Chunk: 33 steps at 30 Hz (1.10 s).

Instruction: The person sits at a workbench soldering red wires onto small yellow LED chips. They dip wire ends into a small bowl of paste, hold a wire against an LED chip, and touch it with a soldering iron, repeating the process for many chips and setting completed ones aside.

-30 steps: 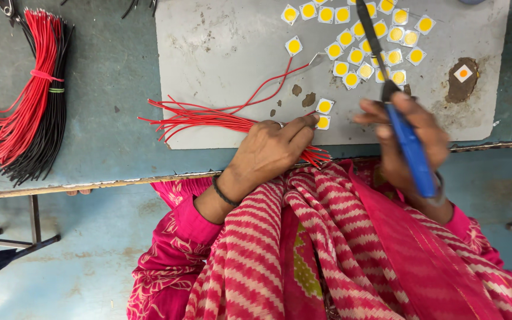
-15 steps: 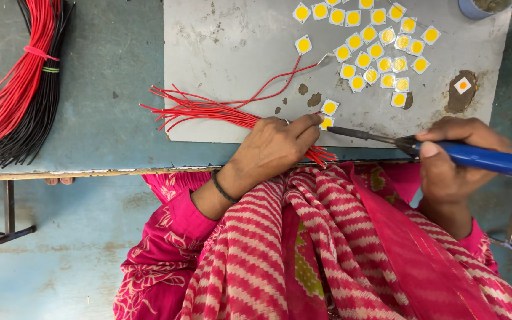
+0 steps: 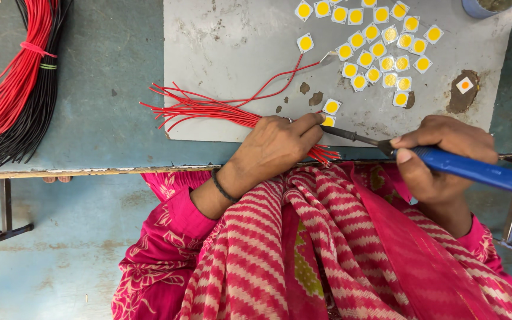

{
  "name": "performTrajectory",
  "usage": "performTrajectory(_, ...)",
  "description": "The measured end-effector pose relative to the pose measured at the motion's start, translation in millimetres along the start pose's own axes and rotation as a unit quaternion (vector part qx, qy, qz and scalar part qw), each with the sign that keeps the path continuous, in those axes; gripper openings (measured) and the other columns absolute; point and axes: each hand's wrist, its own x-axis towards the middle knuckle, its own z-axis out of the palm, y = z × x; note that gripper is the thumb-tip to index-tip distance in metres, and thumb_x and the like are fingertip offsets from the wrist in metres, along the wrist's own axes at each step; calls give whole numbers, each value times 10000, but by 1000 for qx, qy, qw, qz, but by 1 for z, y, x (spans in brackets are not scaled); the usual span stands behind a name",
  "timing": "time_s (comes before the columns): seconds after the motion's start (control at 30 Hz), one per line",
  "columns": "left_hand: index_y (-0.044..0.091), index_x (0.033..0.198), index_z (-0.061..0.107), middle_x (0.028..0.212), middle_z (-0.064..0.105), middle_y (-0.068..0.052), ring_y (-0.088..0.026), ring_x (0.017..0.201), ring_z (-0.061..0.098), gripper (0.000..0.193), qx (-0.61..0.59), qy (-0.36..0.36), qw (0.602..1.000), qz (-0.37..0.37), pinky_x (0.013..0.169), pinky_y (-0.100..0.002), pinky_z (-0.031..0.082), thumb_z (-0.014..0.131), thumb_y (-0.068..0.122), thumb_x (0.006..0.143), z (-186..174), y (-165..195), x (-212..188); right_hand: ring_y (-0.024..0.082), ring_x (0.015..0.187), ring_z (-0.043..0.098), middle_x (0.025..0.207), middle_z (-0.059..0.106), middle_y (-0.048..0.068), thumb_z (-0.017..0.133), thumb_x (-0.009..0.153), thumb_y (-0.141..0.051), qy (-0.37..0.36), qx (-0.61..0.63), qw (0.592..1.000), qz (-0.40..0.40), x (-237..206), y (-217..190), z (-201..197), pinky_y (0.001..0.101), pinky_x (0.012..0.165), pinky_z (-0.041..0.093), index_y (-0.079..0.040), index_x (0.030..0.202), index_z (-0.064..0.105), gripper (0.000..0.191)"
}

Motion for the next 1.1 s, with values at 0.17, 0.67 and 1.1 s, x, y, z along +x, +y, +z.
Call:
performTrajectory(0.17,51,1022,649,1252,678,-83,-220,710,714,164,-3,-8,1000,-4,611,-390,555,634,106,868,-1,1,2,160,520,571,669,646,75,706,924,-170,-51,-30,998,-37,5,-15,-1,267,514,408,-2,864,699,179)
performTrajectory(0.67,38,1017,653,1236,677,-92,-233,688,702,165,1,-13,1000,-14,588,-396,544,637,94,863,-4,2,4,156,496,542,667,625,80,714,936,-182,-1,-24,999,-40,1,-7,-2,259,496,381,31,857,680,229)
performTrajectory(1.1,27,1009,653,1235,672,-102,-233,694,705,155,3,-16,1000,-13,593,-395,549,632,83,866,-6,2,5,166,517,563,719,643,71,718,904,-165,-34,-24,999,-35,13,-18,3,270,512,401,5,845,692,182)
